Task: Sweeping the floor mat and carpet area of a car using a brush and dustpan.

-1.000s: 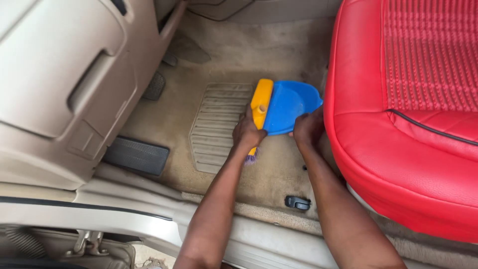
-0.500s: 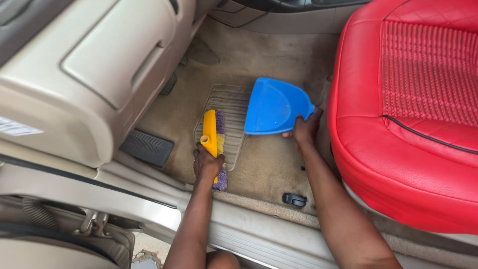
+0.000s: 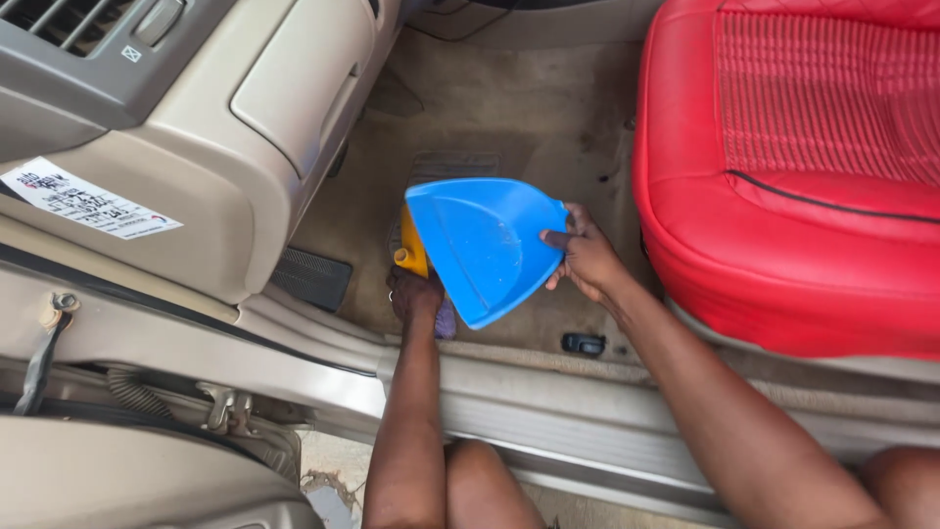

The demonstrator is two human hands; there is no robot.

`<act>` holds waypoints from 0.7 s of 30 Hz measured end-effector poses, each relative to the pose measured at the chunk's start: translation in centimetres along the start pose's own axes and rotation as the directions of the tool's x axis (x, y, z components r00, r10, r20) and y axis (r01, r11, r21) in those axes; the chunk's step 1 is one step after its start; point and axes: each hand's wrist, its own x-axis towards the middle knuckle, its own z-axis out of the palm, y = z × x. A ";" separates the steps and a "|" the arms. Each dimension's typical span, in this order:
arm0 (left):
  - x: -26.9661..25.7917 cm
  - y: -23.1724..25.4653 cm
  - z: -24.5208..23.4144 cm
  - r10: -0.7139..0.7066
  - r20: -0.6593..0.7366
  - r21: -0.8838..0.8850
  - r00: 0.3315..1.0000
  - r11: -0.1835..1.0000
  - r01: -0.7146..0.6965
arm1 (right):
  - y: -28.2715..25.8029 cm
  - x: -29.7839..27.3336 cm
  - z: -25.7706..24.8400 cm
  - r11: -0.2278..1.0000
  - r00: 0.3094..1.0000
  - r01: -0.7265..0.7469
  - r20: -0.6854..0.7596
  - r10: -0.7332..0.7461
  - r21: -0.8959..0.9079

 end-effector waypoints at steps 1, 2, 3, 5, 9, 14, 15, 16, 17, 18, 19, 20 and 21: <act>0.2 -0.1 0.2 -0.019 -0.002 0.018 1.000 1.000 0.019 | -1.3 -1.2 0.6 0.999 0.996 -0.040 0.084 0.041 -0.012; 0.2 0.1 -0.2 -0.015 0.006 0.026 1.000 1.000 0.014 | -2.0 -2.1 0.8 0.999 0.996 -0.045 0.074 0.045 -0.006; 0.1 0.0 -0.5 -0.042 0.047 0.004 0.998 0.999 0.042 | -2.8 -2.9 1.2 0.995 0.988 -0.085 0.127 0.092 -0.056; 0.2 -0.3 -1.2 -0.071 0.087 -0.017 0.994 0.997 0.072 | -4.4 -4.5 2.0 0.987 0.974 -0.124 0.179 0.142 -0.106; 1.1 -0.2 -0.7 -0.086 0.008 -0.034 0.996 0.996 0.086 | -8.8 -8.6 2.7 0.947 0.921 -0.158 0.304 0.244 -0.281; 1.6 -0.4 2.1 -0.086 -0.022 -0.033 0.996 0.996 0.085 | -14.1 -15.2 2.9 0.881 0.879 -0.206 0.315 0.358 -0.425; 2.0 -0.6 2.7 -0.057 -0.052 -0.022 0.997 0.998 0.056 | -14.7 -16.4 2.7 0.852 0.873 -0.197 0.309 0.378 -0.485; 2.4 -0.7 3.5 -0.027 -0.081 -0.012 0.996 1.000 0.026 | -15.4 -17.6 2.4 0.818 0.865 -0.187 0.303 0.399 -0.544; 3.2 -1.0 4.1 -0.022 -0.059 -0.004 0.998 1.000 0.022 | -15.6 -18.9 2.0 0.817 0.867 -0.207 0.285 0.408 -0.539; 4.0 -1.3 4.9 0.009 -0.093 -0.008 0.996 1.000 -0.010 | -15.9 -20.1 1.5 0.784 0.863 -0.197 0.275 0.424 -0.588; 4.4 -2.1 5.8 0.038 -0.120 -0.003 0.992 0.999 -0.039 | -15.8 -21.5 1.0 0.750 0.855 -0.197 0.264 0.447 -0.631; 3.9 -1.7 5.1 0.041 -0.091 0.013 0.995 0.999 -0.039 | -15.8 -23.1 0.6 0.749 0.852 -0.228 0.245 0.463 -0.621; 3.4 -1.1 4.4 0.005 -0.087 -0.017 0.996 1.000 -0.007 | -16.0 -24.5 0.4 0.729 0.884 -0.153 0.238 0.403 -0.667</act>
